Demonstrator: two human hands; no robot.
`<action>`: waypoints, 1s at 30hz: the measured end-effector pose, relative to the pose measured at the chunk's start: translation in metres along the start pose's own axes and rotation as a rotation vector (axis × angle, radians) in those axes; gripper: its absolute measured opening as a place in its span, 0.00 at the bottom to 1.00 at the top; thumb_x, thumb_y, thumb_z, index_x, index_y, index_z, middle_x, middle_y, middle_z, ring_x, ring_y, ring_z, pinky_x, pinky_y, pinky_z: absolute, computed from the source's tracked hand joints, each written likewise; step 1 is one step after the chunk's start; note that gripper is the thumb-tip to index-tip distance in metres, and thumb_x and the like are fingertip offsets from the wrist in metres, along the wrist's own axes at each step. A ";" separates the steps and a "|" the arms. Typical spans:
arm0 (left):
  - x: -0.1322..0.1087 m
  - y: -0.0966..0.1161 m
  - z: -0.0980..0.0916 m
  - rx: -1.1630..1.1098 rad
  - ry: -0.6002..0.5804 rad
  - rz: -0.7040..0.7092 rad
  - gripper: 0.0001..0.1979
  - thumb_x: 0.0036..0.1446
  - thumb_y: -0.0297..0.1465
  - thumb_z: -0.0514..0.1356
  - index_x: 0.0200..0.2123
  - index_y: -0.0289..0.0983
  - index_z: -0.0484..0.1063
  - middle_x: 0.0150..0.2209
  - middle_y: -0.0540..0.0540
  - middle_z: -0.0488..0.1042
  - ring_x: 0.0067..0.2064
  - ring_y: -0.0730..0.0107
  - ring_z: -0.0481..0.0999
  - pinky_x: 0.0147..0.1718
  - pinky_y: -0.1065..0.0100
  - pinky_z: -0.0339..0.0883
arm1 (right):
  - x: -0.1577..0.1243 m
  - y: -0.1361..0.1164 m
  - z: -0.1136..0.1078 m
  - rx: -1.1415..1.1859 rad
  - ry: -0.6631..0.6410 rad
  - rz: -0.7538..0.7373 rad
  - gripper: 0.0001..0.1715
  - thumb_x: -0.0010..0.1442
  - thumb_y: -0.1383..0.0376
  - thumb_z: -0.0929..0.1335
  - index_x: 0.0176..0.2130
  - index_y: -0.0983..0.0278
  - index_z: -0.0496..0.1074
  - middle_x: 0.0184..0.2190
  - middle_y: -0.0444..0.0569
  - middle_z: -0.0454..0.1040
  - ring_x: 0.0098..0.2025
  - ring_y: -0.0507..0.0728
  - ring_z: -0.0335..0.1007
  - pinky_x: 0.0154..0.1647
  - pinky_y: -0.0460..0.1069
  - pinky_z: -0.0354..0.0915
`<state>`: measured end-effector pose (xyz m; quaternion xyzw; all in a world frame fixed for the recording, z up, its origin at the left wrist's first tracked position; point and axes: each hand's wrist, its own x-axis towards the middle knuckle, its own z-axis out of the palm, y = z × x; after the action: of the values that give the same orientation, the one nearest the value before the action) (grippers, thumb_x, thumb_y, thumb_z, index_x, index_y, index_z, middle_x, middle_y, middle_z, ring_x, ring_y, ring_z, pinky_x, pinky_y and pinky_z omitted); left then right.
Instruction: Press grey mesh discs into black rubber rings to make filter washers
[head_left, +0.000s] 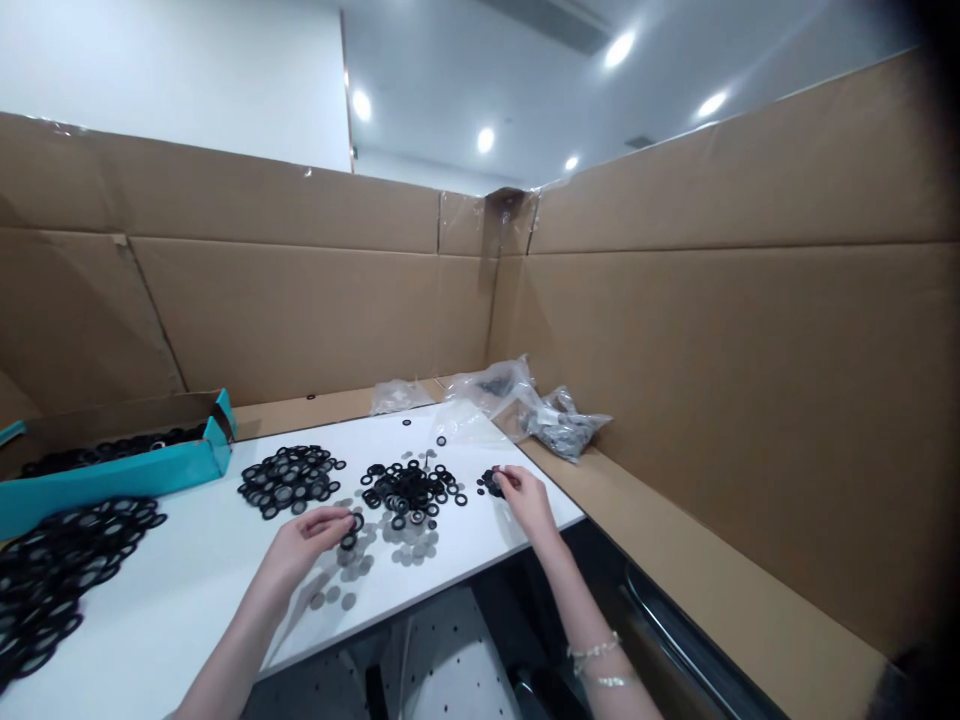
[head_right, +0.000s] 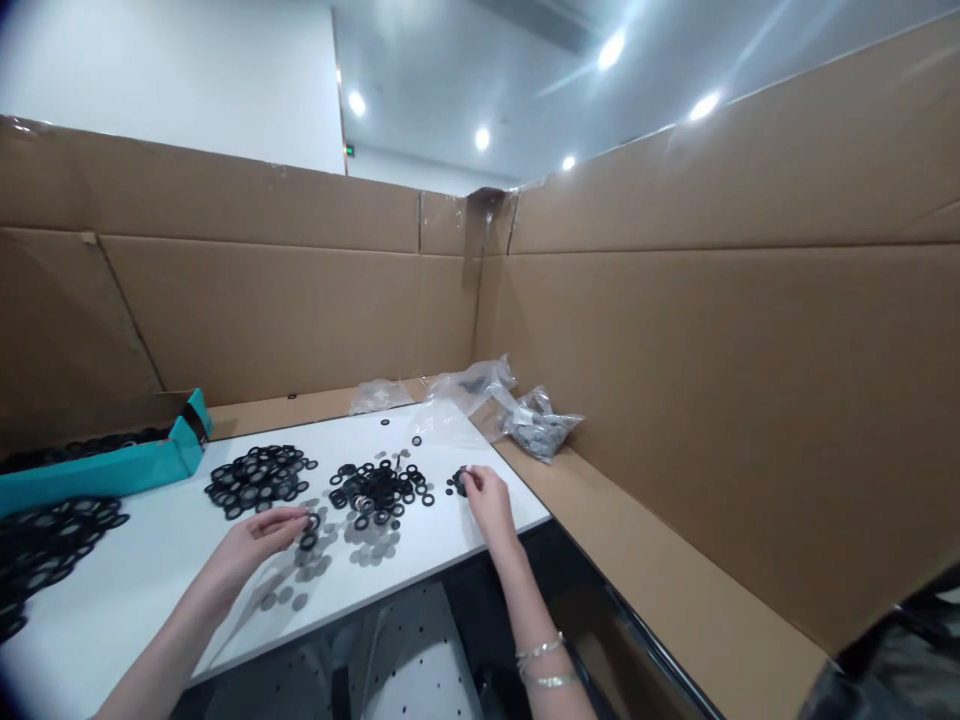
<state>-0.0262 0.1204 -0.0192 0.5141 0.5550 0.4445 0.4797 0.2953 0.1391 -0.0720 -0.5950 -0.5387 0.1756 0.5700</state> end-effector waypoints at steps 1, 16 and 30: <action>-0.003 0.002 -0.003 0.023 0.005 0.003 0.19 0.33 0.41 0.70 0.29 0.35 0.77 0.32 0.41 0.80 0.37 0.56 0.76 0.35 0.65 0.67 | 0.006 0.006 -0.010 -0.016 -0.011 0.013 0.11 0.49 0.60 0.67 0.24 0.65 0.74 0.27 0.53 0.77 0.32 0.61 0.72 0.38 0.53 0.65; -0.042 0.014 0.059 -0.110 -0.048 0.047 0.15 0.36 0.39 0.69 0.29 0.36 0.77 0.29 0.44 0.79 0.33 0.60 0.77 0.33 0.67 0.69 | -0.078 -0.081 0.007 0.392 -0.278 0.140 0.17 0.52 0.54 0.71 0.34 0.66 0.71 0.27 0.49 0.76 0.31 0.57 0.72 0.35 0.50 0.68; -0.088 0.006 0.052 -0.054 -0.194 0.093 0.10 0.45 0.35 0.66 0.33 0.38 0.76 0.35 0.43 0.78 0.38 0.61 0.76 0.39 0.66 0.70 | -0.132 -0.114 0.022 0.367 -0.382 0.131 0.15 0.59 0.57 0.66 0.27 0.65 0.68 0.25 0.44 0.68 0.29 0.53 0.64 0.30 0.45 0.61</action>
<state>0.0275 0.0327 -0.0143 0.5667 0.4693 0.4291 0.5239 0.1794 0.0128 -0.0329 -0.4714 -0.5557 0.4160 0.5440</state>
